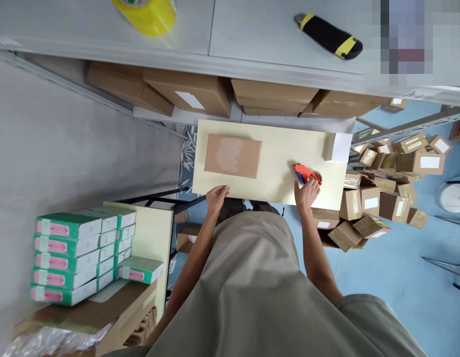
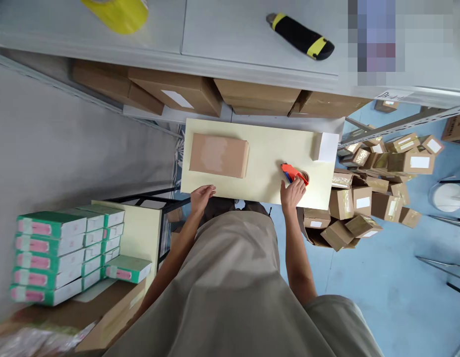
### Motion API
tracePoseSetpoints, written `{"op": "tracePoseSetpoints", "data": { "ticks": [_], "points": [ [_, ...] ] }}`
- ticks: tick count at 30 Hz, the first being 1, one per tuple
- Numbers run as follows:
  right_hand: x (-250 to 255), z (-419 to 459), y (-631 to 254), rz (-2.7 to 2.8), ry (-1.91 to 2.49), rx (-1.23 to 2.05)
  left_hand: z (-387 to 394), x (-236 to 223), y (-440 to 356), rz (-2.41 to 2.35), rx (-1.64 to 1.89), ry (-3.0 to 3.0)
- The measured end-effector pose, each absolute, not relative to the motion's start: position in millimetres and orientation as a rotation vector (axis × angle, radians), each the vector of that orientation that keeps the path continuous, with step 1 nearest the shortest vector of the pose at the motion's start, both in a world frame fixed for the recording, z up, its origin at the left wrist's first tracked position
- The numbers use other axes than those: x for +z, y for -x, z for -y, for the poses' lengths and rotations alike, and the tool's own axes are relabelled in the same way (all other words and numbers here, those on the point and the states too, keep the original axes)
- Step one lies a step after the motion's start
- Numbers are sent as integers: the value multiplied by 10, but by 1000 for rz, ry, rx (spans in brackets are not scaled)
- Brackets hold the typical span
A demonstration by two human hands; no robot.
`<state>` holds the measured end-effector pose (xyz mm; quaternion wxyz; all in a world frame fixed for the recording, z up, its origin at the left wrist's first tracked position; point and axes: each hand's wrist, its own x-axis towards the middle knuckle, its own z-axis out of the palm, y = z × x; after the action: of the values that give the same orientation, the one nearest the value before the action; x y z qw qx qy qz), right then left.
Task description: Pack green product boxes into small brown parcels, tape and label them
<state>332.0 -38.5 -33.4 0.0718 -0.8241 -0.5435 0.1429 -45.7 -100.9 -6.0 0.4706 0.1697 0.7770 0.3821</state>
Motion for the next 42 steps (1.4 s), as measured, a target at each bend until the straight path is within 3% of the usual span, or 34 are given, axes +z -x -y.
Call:
{"op": "tracePoseSetpoints", "data": {
  "ticks": [9,18,32,42],
  "points": [
    [-570,260,-3443,1681,2483,516,1157,450,286,-1833,990,-391],
    [-332,520,-3577,1900,2334,623,1564,866,-9,-1754,1223,-380],
    [408,1218,-3699,2280,1704,677,2383,896,-779,-1573,1377,-359],
    [501,1351,-3618,2291,1582,876,2404,991,-903,-1583,1345,-437]
  ]
}}
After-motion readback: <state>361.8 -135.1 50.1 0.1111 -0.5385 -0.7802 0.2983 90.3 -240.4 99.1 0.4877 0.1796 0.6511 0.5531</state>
